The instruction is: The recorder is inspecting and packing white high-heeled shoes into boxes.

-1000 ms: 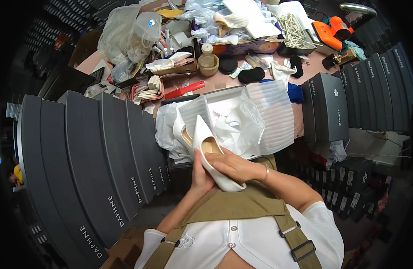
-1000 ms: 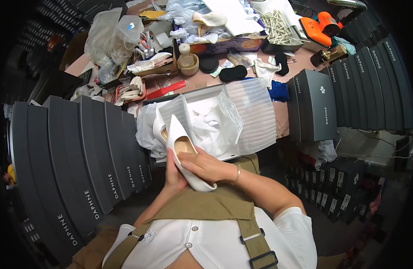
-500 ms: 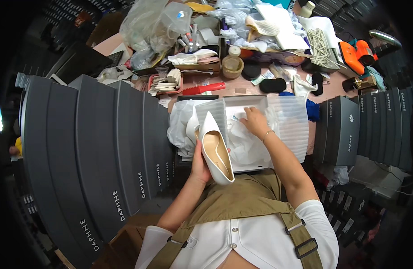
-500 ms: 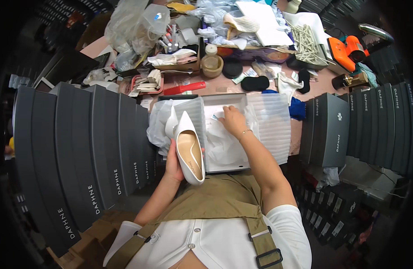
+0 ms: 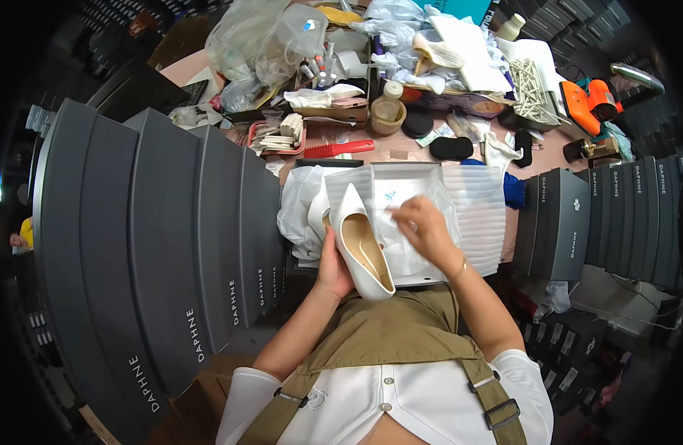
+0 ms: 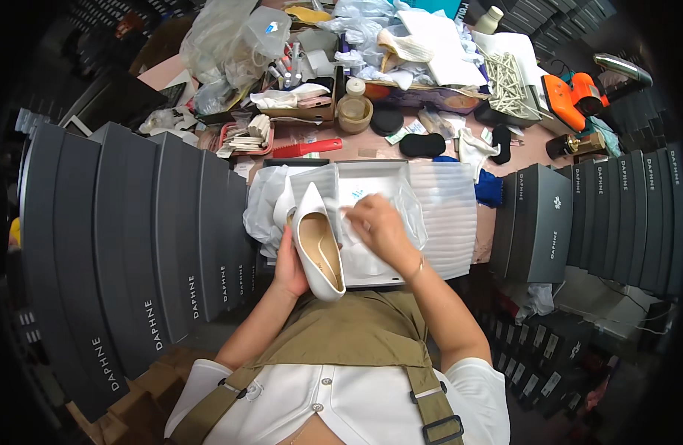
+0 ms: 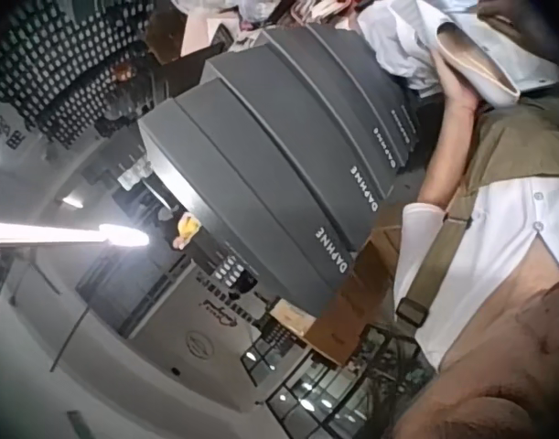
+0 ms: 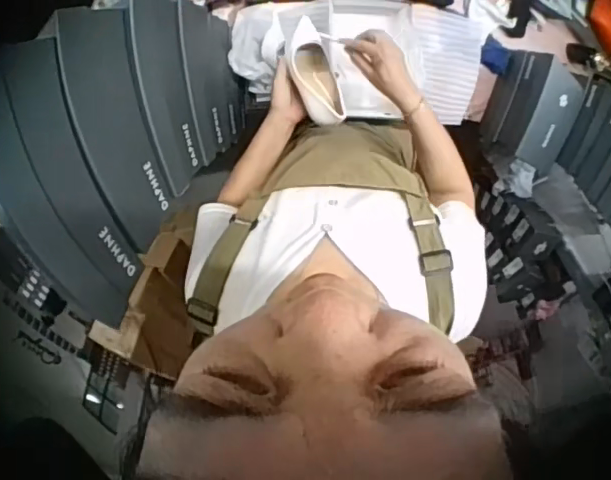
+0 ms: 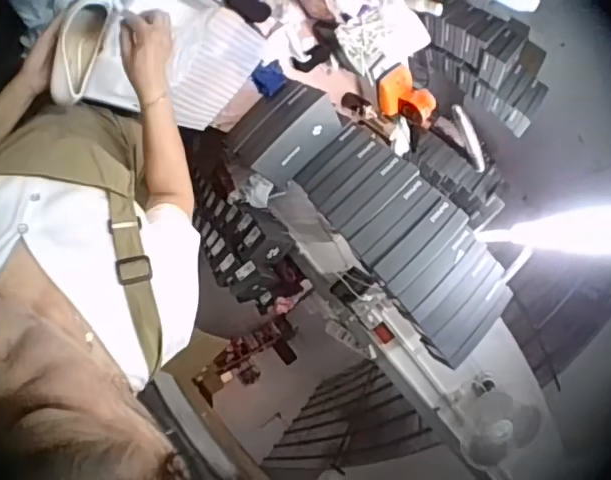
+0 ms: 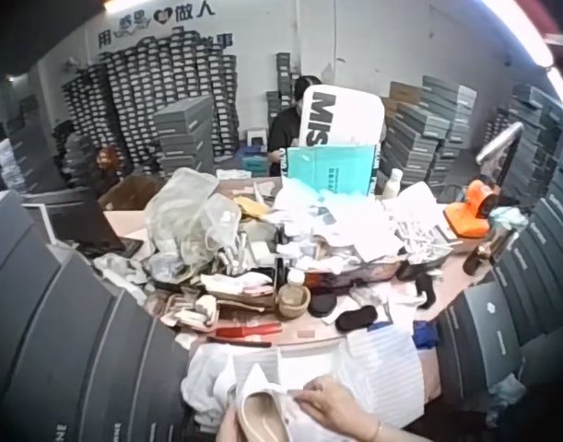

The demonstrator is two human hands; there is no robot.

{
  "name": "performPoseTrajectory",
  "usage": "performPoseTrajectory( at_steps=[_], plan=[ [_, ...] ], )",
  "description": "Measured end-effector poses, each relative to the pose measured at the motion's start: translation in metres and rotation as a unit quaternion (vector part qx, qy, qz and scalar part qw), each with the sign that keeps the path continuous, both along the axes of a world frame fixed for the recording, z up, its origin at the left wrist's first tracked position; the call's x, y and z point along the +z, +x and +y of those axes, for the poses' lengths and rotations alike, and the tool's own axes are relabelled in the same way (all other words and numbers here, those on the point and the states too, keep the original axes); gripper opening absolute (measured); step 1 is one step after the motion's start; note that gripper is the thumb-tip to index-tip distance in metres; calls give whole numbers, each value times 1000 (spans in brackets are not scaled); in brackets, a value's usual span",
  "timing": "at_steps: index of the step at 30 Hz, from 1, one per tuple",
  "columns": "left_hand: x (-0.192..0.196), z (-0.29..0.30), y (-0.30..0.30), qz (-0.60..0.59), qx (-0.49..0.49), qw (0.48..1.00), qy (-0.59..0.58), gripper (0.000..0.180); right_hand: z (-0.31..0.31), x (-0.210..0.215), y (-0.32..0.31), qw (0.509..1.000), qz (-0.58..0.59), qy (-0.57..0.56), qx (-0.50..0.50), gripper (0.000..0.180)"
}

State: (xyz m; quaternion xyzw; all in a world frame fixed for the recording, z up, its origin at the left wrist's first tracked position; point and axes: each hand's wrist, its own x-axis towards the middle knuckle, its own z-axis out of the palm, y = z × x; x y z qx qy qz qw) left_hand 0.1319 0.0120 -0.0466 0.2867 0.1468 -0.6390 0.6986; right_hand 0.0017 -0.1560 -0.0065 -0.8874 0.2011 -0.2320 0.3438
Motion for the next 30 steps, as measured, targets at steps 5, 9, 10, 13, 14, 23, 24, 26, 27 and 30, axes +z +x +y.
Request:
performPoseTrajectory(
  at_steps=[5, 9, 10, 13, 14, 23, 24, 26, 27, 30],
  plan=[
    [12, -6, -18, -39, -22, 998, 32, 65, 44, -14, 2, 986, 64, -126, 86, 11],
    [2, 11, -26, -20, -60, 995, 80, 61, 53, -40, 14, 967, 166, -101, 163, 10],
    [2, 15, -26, -21, -79, 992, 96, 61, 55, -42, 12, 970, 159, -98, 158, 10],
    [3, 11, -36, -66, -76, 990, 97, 62, 53, -42, 19, 978, 166, -59, 109, 12],
    [-4, 12, -39, -53, -65, 992, 95, 58, 52, -40, 23, 980, 173, -42, 87, 14],
    [-6, 18, -20, -7, -104, 987, 121, 50, -29, -97, -49, 919, 372, -54, -117, 23],
    [-4, 14, -19, -6, -107, 987, 120, 51, -31, -101, -43, 914, 382, -67, -120, 24],
    [-1, 5, -20, -17, -88, 990, 106, 50, -35, -104, -43, 921, 355, -83, -137, 21],
    [-2, 6, -20, -20, -72, 992, 105, 49, -29, -66, -32, 934, 318, -83, -140, 19],
    [-6, 6, -19, -34, -74, 991, 107, 50, -17, -66, -26, 929, 344, -78, -115, 21]
  ],
)
